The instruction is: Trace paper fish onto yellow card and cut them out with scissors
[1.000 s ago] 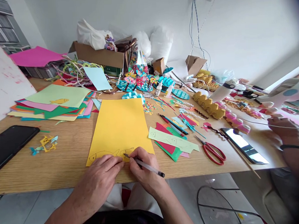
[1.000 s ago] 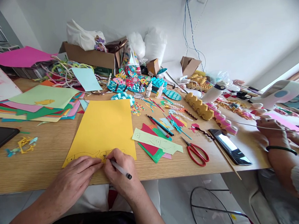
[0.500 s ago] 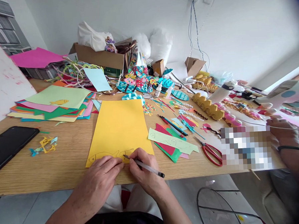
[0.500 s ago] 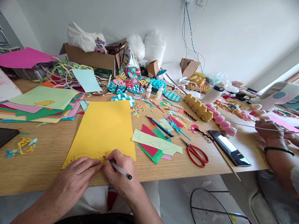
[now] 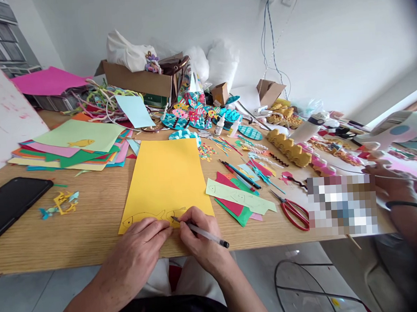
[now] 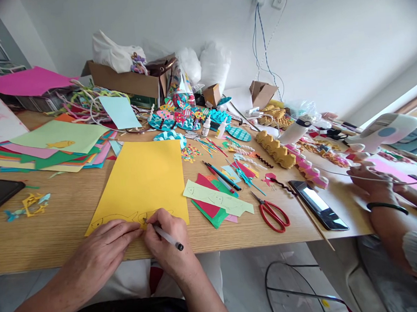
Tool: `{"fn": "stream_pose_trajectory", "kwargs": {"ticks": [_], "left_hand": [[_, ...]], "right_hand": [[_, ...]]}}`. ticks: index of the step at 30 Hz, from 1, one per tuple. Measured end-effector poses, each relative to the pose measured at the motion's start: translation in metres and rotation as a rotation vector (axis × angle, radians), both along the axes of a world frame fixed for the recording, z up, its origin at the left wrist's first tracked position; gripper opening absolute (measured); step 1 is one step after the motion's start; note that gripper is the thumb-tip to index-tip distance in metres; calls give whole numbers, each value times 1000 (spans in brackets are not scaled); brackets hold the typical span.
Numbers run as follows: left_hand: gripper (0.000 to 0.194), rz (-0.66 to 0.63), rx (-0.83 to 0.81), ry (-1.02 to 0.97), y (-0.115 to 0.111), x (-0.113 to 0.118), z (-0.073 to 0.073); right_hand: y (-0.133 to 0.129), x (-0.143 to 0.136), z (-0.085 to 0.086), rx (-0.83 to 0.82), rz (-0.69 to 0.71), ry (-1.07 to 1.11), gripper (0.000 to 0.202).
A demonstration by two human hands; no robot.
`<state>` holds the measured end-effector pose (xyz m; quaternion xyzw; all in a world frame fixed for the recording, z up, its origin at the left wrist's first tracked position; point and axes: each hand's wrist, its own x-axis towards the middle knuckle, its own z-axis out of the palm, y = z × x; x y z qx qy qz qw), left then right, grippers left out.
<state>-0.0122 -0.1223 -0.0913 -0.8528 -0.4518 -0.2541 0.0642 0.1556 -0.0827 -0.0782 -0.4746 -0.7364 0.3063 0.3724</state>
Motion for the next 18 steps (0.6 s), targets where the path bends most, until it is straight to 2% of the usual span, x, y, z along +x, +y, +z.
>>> {"fn": "stream_pose_trajectory", "kwargs": {"ticks": [18], "left_hand": [[38,-8,-11,31,-1,-1,-2]], "right_hand": [[-1,0,1,7,-10,-15,9]]}}
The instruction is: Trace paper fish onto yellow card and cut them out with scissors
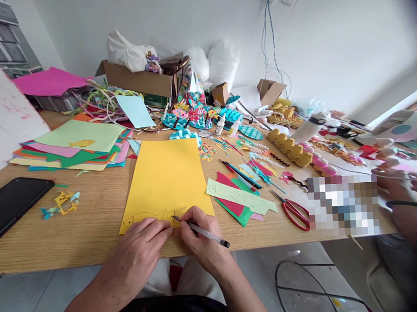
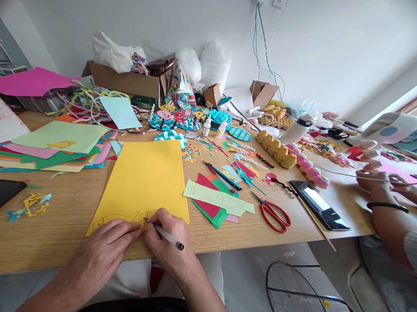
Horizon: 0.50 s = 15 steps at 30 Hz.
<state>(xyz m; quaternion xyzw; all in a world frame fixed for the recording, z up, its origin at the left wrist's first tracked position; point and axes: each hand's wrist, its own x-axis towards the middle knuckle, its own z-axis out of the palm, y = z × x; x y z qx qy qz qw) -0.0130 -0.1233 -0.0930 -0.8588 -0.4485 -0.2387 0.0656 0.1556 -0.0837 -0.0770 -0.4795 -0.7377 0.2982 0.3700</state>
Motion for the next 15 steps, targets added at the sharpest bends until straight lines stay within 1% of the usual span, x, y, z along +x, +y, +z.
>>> {"fn": "stream_pose_trajectory", "kwargs": {"ticks": [4,9,15], "left_hand": [[38,0,0,-13,0,0,2],[39,-3,8,-34,1,2,5],[41,26,-35,-41,0,1,-2]], "right_hand": [[0,0,0,2,15,0,10],[1,-1,-1,17,-1,-17,9],[2,-1,-1,10,2,-9,9]]}}
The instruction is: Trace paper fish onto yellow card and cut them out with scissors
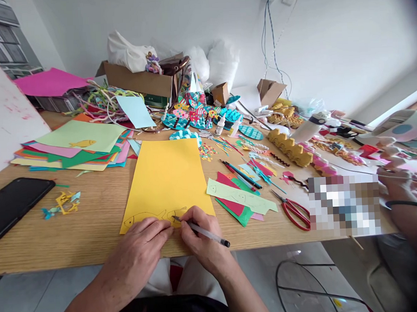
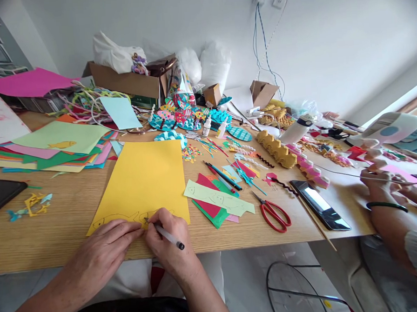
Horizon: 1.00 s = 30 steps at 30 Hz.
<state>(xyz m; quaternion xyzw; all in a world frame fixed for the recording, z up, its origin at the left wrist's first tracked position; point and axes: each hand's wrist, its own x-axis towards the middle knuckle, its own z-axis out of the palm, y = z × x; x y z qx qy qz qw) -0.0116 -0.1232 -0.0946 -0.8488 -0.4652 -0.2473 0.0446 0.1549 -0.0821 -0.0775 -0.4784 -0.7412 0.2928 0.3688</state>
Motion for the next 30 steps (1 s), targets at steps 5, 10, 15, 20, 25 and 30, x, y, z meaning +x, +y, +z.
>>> {"fn": "stream_pose_trajectory", "kwargs": {"ticks": [5,10,15,20,25,30], "left_hand": [[41,-11,3,-8,0,-1,-2],[40,-17,9,-4,1,0,1],[41,0,4,3,0,0,1],[40,-9,8,-8,0,0,1],[40,-5,6,5,0,0,1],[42,-12,19,-3,0,0,2]], "right_hand": [[0,1,1,-6,12,7,9],[0,0,0,7,7,-9,10],[0,0,0,15,-4,-11,10],[0,0,0,9,11,3,9],[0,0,1,-14,8,20,8],[1,5,6,-176,12,218,7]]}}
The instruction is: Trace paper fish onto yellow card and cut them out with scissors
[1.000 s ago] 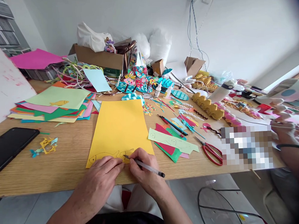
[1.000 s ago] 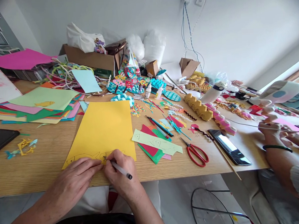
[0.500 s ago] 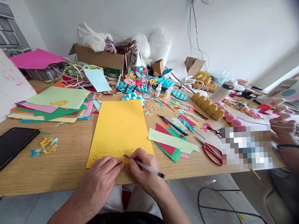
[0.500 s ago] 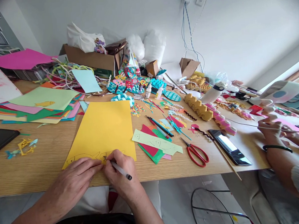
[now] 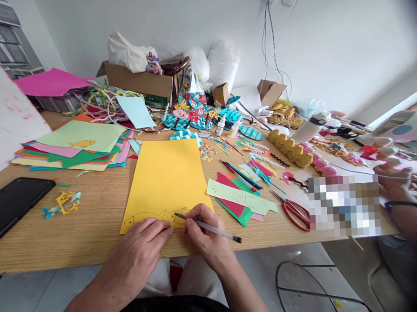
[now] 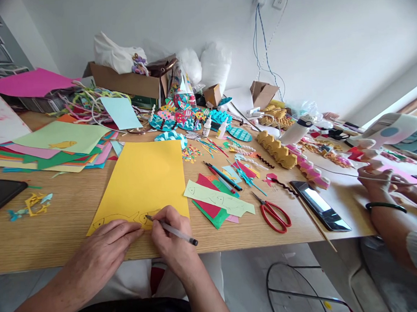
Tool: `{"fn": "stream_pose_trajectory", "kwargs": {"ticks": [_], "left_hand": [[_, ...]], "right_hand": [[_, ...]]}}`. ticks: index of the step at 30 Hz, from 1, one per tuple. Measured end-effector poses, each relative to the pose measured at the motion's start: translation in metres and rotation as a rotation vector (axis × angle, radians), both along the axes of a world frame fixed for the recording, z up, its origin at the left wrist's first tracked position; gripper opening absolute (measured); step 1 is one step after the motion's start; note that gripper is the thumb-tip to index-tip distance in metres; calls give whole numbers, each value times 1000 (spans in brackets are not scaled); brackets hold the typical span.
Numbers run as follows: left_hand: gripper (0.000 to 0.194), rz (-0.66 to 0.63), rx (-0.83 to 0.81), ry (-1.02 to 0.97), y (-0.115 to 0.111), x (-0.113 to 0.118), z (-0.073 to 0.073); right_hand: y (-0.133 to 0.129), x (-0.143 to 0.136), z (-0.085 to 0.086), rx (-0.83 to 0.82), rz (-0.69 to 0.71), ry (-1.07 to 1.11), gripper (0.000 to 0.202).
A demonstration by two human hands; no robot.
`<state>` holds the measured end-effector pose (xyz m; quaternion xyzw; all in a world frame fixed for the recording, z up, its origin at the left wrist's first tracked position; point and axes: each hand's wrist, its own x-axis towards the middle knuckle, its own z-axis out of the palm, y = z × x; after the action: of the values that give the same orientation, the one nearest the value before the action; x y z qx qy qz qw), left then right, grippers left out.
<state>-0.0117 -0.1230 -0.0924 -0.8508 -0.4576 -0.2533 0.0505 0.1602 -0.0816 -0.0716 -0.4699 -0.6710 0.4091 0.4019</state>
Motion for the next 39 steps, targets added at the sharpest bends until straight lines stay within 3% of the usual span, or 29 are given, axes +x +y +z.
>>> {"fn": "stream_pose_trajectory", "kwargs": {"ticks": [4,13,39], "left_hand": [[39,-29,28,6,1,0,3],[38,-19,59,31,2,0,2],[41,-17,-21,-32,1,0,0]], "right_hand": [[1,1,7,-63,32,137,9],[5,-13,-5,7,10,-99,5],[6,-13,-5,82,26,-173,8]]}}
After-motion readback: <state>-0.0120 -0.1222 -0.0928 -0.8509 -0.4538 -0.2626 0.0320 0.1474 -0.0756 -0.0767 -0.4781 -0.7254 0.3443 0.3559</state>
